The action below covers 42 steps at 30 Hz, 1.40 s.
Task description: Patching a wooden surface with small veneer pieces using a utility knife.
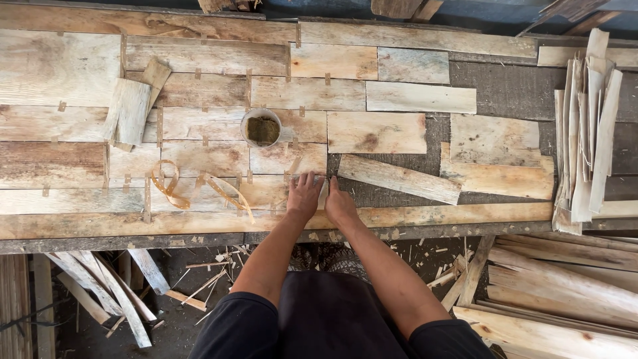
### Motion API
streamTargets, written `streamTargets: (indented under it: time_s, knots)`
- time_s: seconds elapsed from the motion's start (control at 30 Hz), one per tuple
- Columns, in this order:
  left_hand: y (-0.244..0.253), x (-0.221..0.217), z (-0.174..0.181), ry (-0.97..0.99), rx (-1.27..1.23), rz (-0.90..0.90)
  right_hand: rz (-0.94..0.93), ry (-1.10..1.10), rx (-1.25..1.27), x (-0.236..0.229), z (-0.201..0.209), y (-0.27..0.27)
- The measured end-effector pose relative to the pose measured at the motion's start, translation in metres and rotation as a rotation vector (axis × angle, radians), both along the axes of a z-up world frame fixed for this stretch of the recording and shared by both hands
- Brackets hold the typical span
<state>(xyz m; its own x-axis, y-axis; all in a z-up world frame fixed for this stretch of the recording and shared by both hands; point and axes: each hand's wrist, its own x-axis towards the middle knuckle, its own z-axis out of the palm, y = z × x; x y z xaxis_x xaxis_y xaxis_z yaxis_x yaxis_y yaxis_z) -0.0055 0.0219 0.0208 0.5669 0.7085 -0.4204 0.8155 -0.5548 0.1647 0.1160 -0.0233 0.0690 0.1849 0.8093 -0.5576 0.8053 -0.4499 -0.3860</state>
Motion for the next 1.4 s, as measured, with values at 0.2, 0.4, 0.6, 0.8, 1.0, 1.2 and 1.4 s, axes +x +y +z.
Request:
streamTargets:
  time_s: [0.2,0.4,0.6,0.8,1.0,1.2,1.4]
  knots:
    - [-0.003,0.000,-0.007,-0.037,0.025,0.015,-0.006,-0.030,-0.029,-0.003,0.004,0.005]
    - [-0.004,0.001,-0.016,-0.070,0.061,0.023,-0.002,-0.038,-0.015,-0.003,-0.002,0.003]
    - [-0.006,0.000,-0.017,-0.090,0.063,0.043,-0.013,-0.045,0.020,-0.002,-0.007,0.001]
    - [-0.002,0.001,0.002,0.020,0.016,-0.024,-0.058,0.024,-0.124,-0.011,0.025,0.006]
    - [-0.006,0.000,-0.016,-0.059,0.046,0.019,-0.005,-0.033,0.033,-0.001,-0.021,-0.006]
    - [-0.005,-0.005,-0.015,-0.120,0.121,0.024,-0.139,-0.022,0.145,-0.001,0.006,-0.012]
    - [-0.005,-0.003,-0.002,-0.207,0.095,0.110,-0.311,0.066,0.474,0.040,-0.077,-0.004]
